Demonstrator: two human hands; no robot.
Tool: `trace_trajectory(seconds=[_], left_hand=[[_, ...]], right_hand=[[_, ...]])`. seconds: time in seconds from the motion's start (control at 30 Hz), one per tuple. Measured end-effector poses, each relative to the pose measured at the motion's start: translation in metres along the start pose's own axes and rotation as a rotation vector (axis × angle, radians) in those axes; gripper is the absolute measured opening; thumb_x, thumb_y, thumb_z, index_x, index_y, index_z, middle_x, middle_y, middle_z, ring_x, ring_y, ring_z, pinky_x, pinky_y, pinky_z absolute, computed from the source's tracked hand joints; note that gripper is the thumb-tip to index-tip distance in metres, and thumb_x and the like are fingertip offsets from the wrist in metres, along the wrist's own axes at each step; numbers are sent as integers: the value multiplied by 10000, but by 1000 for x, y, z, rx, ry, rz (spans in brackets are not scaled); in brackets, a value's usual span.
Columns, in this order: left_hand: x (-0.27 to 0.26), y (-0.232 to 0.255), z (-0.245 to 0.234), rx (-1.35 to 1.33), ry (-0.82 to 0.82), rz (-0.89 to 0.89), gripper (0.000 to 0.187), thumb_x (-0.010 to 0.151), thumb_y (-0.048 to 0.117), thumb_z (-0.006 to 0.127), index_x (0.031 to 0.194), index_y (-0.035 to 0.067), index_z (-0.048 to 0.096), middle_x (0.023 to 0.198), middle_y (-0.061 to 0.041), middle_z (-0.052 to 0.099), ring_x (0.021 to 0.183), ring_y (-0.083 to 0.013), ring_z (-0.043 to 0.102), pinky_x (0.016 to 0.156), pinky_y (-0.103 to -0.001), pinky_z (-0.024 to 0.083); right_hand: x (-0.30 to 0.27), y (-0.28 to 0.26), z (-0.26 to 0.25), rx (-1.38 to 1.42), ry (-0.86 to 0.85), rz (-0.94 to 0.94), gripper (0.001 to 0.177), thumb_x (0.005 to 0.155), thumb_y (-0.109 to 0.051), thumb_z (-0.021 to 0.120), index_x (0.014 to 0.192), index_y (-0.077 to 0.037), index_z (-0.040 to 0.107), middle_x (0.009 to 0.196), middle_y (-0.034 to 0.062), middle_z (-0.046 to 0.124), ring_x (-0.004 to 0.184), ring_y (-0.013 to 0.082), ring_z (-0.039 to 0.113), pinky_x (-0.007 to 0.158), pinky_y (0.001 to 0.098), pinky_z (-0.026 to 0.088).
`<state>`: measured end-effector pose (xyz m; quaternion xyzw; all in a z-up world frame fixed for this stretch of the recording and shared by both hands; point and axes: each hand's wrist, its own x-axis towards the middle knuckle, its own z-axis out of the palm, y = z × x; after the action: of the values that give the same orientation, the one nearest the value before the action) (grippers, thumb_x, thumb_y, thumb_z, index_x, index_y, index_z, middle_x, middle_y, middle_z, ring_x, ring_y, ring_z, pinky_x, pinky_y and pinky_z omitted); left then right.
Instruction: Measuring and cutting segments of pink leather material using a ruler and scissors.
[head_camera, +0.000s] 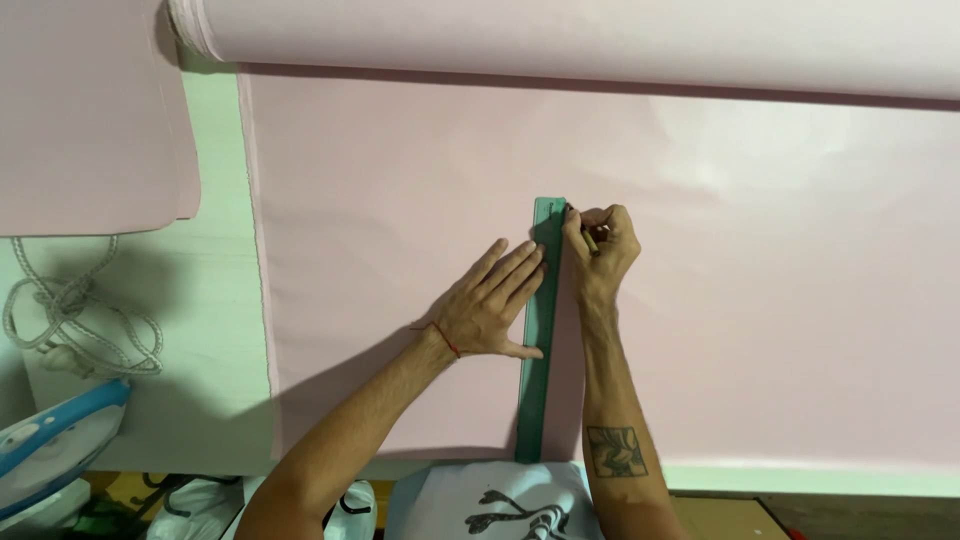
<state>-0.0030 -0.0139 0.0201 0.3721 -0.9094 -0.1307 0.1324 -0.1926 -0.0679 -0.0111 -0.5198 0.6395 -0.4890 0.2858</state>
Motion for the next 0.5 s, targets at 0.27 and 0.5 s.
trace_trajectory(seconds=[0.27, 0.5], left_hand=[[1, 6, -3, 38, 39, -4, 1246, 721, 975, 531, 1390, -74, 598, 1525, -230, 511, 1493, -321, 393, 1291, -504, 216], [-14, 6, -7, 83, -4, -18, 1308, 693, 983, 519, 1496, -48, 473, 1596, -223, 430, 1516, -312, 351, 1290, -499, 185]], right_hand=[[-2, 46, -9, 200, -5, 55, 262, 980, -12, 768, 862, -53, 537, 819, 33, 645, 727, 69, 573, 642, 238, 495], [6, 48, -32, 708, 16, 287, 260, 987, 23, 696, 849, -96, 511, 688, -12, 559, 489, 28, 429, 405, 203, 352]])
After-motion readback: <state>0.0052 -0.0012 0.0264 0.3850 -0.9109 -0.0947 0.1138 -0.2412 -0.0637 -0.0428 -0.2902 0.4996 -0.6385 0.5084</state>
